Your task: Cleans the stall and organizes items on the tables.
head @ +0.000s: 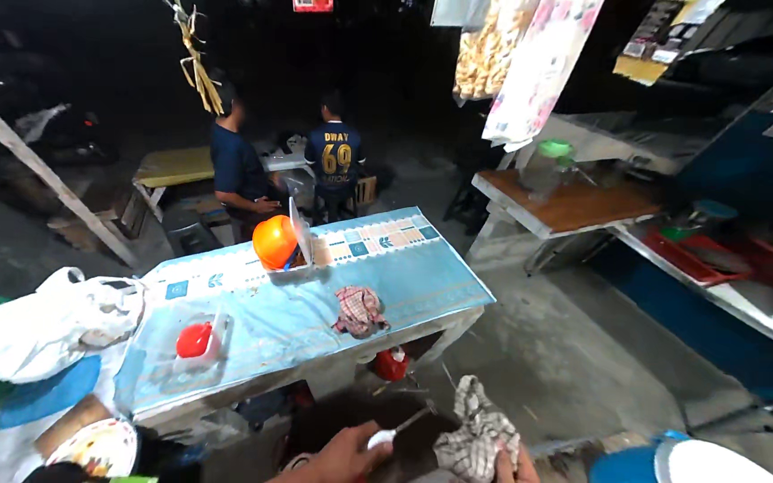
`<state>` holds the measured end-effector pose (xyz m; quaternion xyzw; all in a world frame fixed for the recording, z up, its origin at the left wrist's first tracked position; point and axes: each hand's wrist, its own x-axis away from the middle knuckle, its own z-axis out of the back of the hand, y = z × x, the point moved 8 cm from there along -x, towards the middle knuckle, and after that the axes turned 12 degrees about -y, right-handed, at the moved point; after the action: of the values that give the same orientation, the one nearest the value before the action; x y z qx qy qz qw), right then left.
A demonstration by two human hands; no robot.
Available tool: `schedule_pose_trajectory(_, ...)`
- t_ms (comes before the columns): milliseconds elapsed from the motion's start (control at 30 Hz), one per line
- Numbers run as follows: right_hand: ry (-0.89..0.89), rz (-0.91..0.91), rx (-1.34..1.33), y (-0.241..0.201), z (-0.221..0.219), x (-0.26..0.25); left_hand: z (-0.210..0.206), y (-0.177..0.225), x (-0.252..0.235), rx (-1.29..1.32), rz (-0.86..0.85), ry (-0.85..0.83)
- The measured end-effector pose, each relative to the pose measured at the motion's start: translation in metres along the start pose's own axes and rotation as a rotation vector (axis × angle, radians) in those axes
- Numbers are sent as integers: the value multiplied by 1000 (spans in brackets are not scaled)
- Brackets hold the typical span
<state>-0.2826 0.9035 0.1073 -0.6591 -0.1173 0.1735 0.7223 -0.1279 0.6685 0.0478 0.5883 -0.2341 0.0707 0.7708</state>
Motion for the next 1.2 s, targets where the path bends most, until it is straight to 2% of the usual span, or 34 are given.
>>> schedule_pose_trajectory(67, 102, -92, 9, 0, -4, -3, 8, -2, 6, 90, -23, 105)
schedule_pose_trajectory(100, 66, -118, 7, 2, -16, -2, 10, 3, 8, 74, -56, 107)
schedule_pose_trajectory(200, -264, -123, -80, 0, -83, 15, -3, 30, 5, -90, -155, -46)
schedule_pose_trajectory(233, -309, -131, -126, -3, -100, 21, -9, 34, 1, -108, -182, -81)
schedule_pose_trajectory(267, -281, -142, -193, -3, -107, 24, -11, 34, -1, -119, -198, -82)
schedule_pose_trajectory(367, -50, -200, -360, -8, -93, 14, -11, 45, -1, -135, -197, -103)
schedule_pose_trajectory(400, -33, -211, -360, -11, -91, 12, -13, 48, -1, -124, -232, -85)
schedule_pose_trajectory(467, -87, -231, -278, -14, -100, 20, -13, 47, 1, -111, -325, 15)
schedule_pose_trajectory(533, -253, -211, -174, -15, -112, 26, -8, 45, 7, -97, -398, 133)
schedule_pose_trajectory(600, -269, -180, -204, -13, -103, 21, -9, 40, 6, -31, -336, 106)
schedule_pose_trajectory(667, -115, -207, -378, -5, -84, 12, -14, 41, 2, 47, -257, 2)
schedule_pose_trajectory(733, -23, -245, -433, -4, -81, 12, -16, 47, -5, 109, -276, -10)
schedule_pose_trajectory(833, -180, -197, -302, -19, -103, 29, -3, 46, -1, 179, -249, 200)
schedule_pose_trajectory(900, -260, -159, -275, -21, -99, 29, 5, 45, 1, 209, -242, 239)
schedule_pose_trajectory(1033, -93, -132, -202, -15, -86, 24, 2, 65, -3, 182, -339, 200)
schedule_pose_trajectory(1067, -136, -111, -139, -19, -96, 28, 5, 68, -5, 194, -340, 246)
schedule_pose_trajectory(1133, -343, -50, 27, -30, -121, 38, 18, 70, -4, 236, -314, 355)
schedule_pose_trajectory(1200, -445, -14, 228, -38, -132, 39, 30, 73, -4, 284, -303, 414)
